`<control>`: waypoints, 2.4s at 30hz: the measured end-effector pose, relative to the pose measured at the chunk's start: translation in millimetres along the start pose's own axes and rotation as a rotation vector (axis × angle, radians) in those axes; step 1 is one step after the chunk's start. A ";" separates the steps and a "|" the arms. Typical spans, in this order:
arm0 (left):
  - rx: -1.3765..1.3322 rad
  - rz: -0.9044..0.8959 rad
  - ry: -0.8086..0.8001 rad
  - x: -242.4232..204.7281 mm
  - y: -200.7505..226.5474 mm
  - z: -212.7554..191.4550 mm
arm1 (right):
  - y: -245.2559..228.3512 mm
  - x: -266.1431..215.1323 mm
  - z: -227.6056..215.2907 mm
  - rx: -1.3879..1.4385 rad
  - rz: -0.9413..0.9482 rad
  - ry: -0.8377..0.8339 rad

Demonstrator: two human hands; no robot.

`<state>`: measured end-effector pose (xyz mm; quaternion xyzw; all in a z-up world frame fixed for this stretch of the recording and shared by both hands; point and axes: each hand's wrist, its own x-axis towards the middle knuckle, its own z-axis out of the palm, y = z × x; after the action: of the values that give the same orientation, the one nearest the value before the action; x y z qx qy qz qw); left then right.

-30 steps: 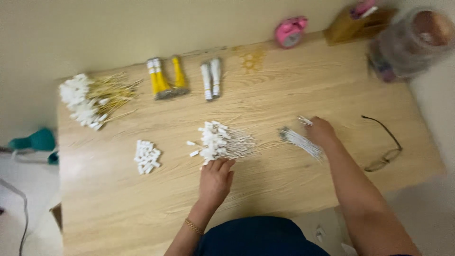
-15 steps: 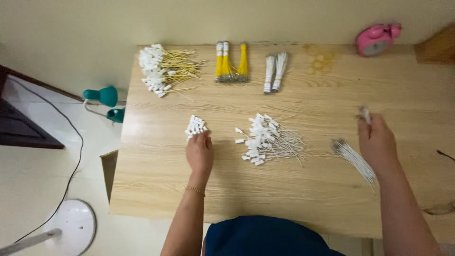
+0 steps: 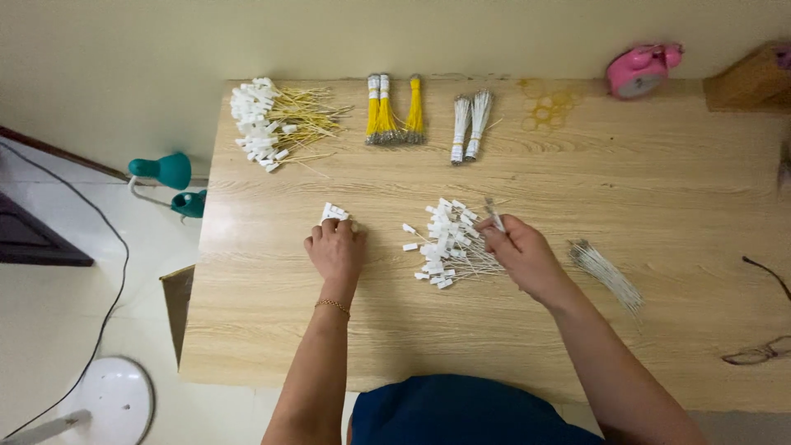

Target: Manually assembling electrical connectors by inserting wire leads into plastic housings.

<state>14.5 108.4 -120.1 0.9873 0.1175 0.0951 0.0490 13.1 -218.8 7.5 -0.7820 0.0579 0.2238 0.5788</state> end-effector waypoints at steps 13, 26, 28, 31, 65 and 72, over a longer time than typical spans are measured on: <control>-0.033 0.087 -0.005 12.6 10.7 16.1 | 7.8 9.1 2.4 0.073 -0.070 0.048; -2.050 -0.330 -0.754 -18.0 107.3 -111.1 | -61.4 -29.7 -4.5 -0.213 -0.314 0.098; -2.109 -0.328 -0.786 -19.1 110.3 -116.5 | -64.4 -31.1 -5.8 -0.280 -0.316 0.105; -2.139 -0.318 -0.802 -20.7 111.2 -119.8 | -68.2 -34.3 -6.0 -0.183 -0.293 0.072; -1.901 -0.368 -0.739 -21.6 111.6 -77.9 | -34.6 -2.6 17.8 -0.360 -0.247 0.020; -0.443 -0.125 -0.145 10.0 30.8 -18.7 | 48.6 49.7 29.5 -0.479 -0.057 -0.043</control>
<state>27.1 82.4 -96.3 0.9475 0.1509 0.0440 0.2783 32.1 -198.7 -62.8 -0.8933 -0.0312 0.2312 0.3841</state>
